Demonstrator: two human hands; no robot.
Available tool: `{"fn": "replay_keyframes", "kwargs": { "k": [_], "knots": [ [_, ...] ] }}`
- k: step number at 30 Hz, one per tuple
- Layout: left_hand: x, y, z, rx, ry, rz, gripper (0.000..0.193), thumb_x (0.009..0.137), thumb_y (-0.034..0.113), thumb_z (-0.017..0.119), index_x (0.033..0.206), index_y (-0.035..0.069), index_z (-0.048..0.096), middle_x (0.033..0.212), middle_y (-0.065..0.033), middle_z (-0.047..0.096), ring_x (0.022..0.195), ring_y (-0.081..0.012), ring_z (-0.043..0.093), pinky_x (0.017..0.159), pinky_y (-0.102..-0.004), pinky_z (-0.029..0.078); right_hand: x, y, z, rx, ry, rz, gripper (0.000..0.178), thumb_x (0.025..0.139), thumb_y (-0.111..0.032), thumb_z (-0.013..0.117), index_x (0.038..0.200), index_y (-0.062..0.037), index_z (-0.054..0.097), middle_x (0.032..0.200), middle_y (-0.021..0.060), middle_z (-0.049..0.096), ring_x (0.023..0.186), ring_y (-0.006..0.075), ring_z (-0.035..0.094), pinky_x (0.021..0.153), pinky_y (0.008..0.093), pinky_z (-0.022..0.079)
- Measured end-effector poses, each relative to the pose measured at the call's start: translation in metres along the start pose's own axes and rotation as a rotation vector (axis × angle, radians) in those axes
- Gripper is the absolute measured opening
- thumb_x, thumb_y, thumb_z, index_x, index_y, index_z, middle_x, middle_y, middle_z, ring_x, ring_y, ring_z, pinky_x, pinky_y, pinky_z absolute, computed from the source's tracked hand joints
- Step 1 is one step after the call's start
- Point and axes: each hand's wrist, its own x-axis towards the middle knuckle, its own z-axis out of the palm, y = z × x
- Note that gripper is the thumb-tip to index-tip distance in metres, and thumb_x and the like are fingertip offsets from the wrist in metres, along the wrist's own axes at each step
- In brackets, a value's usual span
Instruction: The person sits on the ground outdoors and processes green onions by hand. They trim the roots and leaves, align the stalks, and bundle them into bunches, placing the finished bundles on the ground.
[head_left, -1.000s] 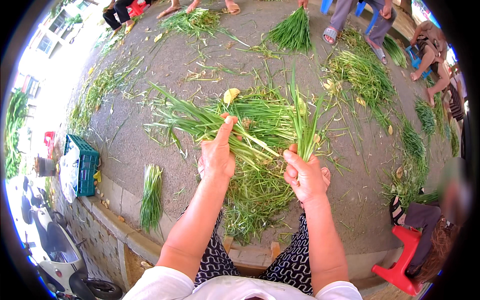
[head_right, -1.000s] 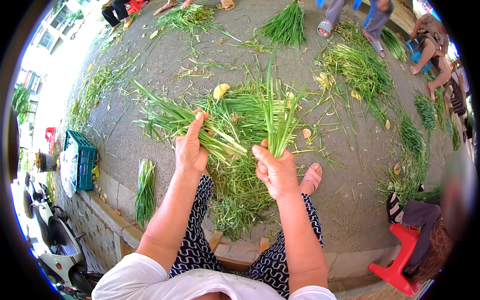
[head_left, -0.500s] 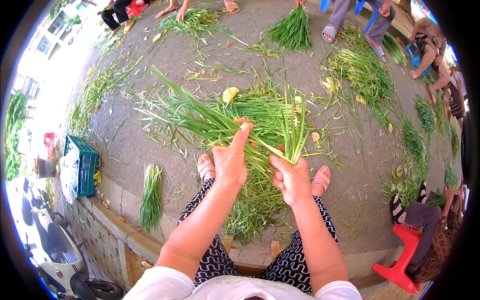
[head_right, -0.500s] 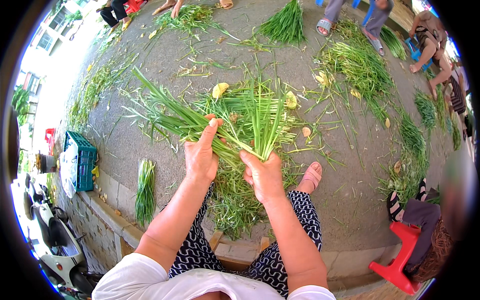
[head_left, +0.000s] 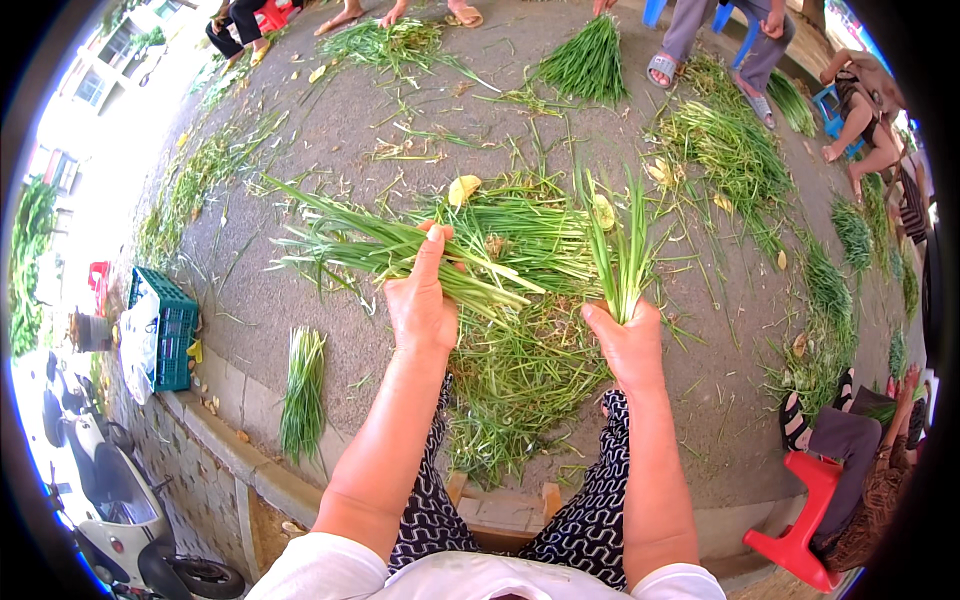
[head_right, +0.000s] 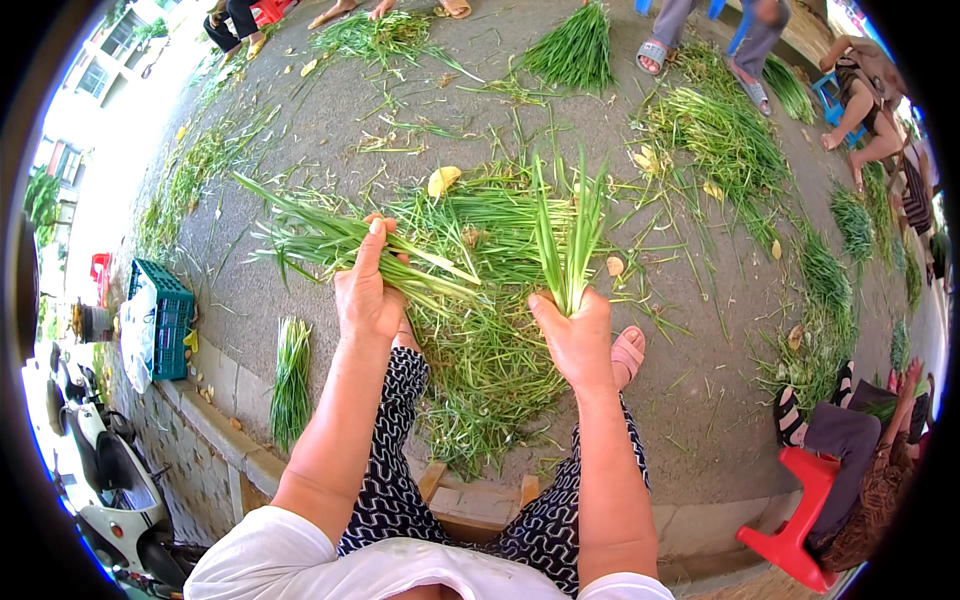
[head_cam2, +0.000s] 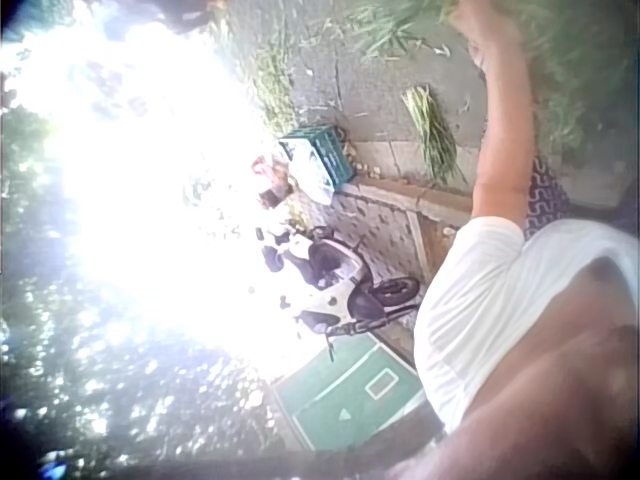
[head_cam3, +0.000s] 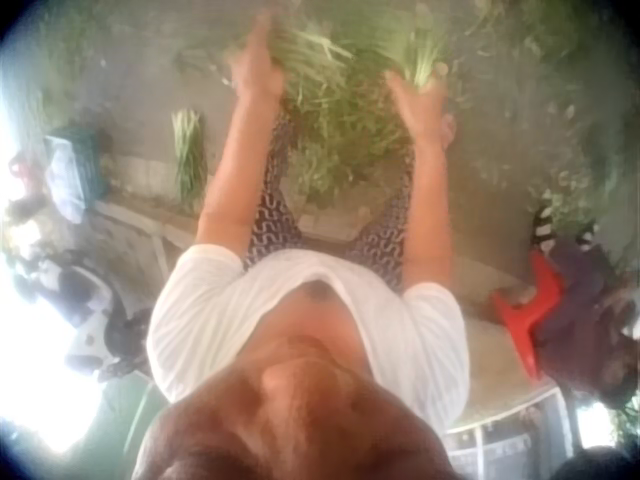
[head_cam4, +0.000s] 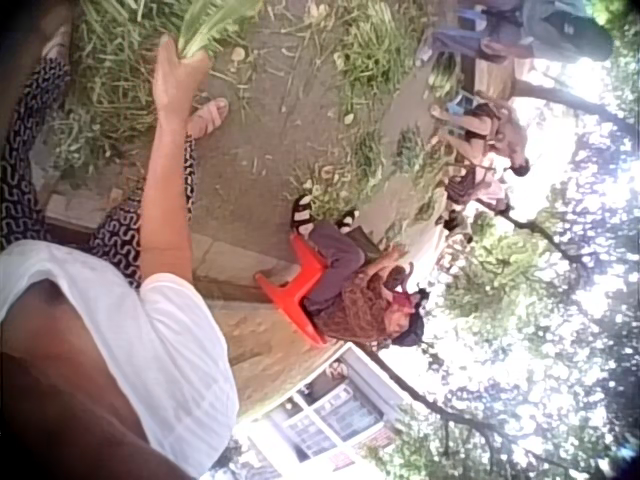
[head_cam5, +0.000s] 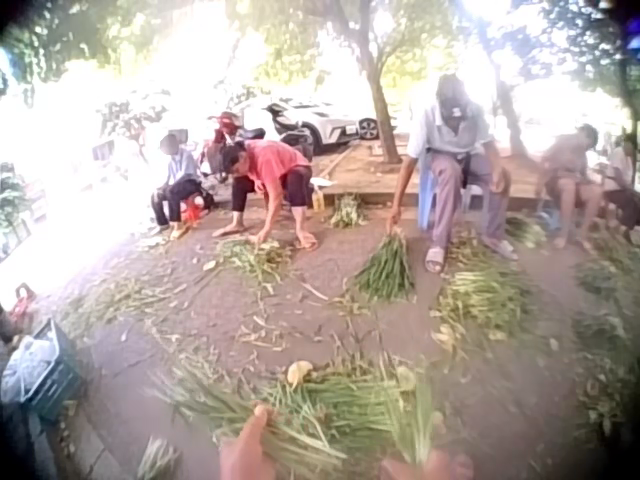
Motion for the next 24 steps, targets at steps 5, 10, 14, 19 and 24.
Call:
{"fn": "replay_keyframes", "kwargs": {
  "k": [5,10,14,19,24],
  "knots": [
    [0.001,0.000,0.002,0.017,0.001,0.007,0.030,0.081,0.013,0.069,0.107,0.006,0.057,0.093,-0.0041,0.063,0.081,-0.0114,0.056,0.065,-0.0264,0.046,0.007,0.012,-0.006,-0.154,0.054,-0.084,0.019,0.079,-0.005,0.067,0.093,-0.0005,0.055,0.060,-0.0034,0.048,0.044,0.0017,0.038,0.036,0.0193,0.027],
    [0.000,-0.002,0.000,0.016,-0.035,-0.038,0.028,0.081,0.012,0.069,0.106,0.005,0.057,0.093,-0.0043,0.063,0.080,-0.0110,0.056,0.063,-0.0250,0.047,-0.003,-0.008,0.005,0.352,-0.061,0.149,0.021,0.080,-0.007,0.067,0.095,-0.0022,0.053,0.061,-0.0035,0.048,0.044,0.0015,0.037,0.036,0.0191,0.028],
    [-0.007,-0.002,0.006,0.105,-0.132,-0.137,0.029,0.079,0.012,0.070,0.104,0.005,0.058,0.092,-0.0050,0.063,0.080,-0.0125,0.058,0.062,-0.0270,0.047,-0.005,-0.009,0.011,0.451,-0.125,0.216,0.029,0.080,-0.009,0.069,0.101,-0.0024,0.050,0.061,-0.0044,0.046,0.042,0.0019,0.036,0.035,0.0187,0.028],
    [-0.020,-0.010,0.011,0.273,-0.284,-0.226,0.030,0.078,0.014,0.072,0.103,0.005,0.058,0.091,-0.0058,0.063,0.079,-0.0128,0.059,0.059,-0.0248,0.047,-0.009,-0.008,0.018,0.397,-0.232,0.198,0.023,0.080,-0.012,0.070,0.093,-0.0034,0.054,0.061,-0.0046,0.046,0.042,0.0021,0.038,0.035,0.0187,0.029],
    [-0.026,-0.019,0.011,0.362,-0.369,-0.228,0.027,0.079,0.009,0.070,0.103,0.004,0.059,0.094,-0.0052,0.064,0.083,-0.0145,0.062,0.064,-0.0275,0.050,-0.015,-0.014,0.026,0.307,-0.304,0.207,0.017,0.080,-0.013,0.069,0.087,-0.0032,0.058,0.060,-0.0046,0.049,0.042,0.0021,0.040,0.036,0.0186,0.029]
  ]
}}
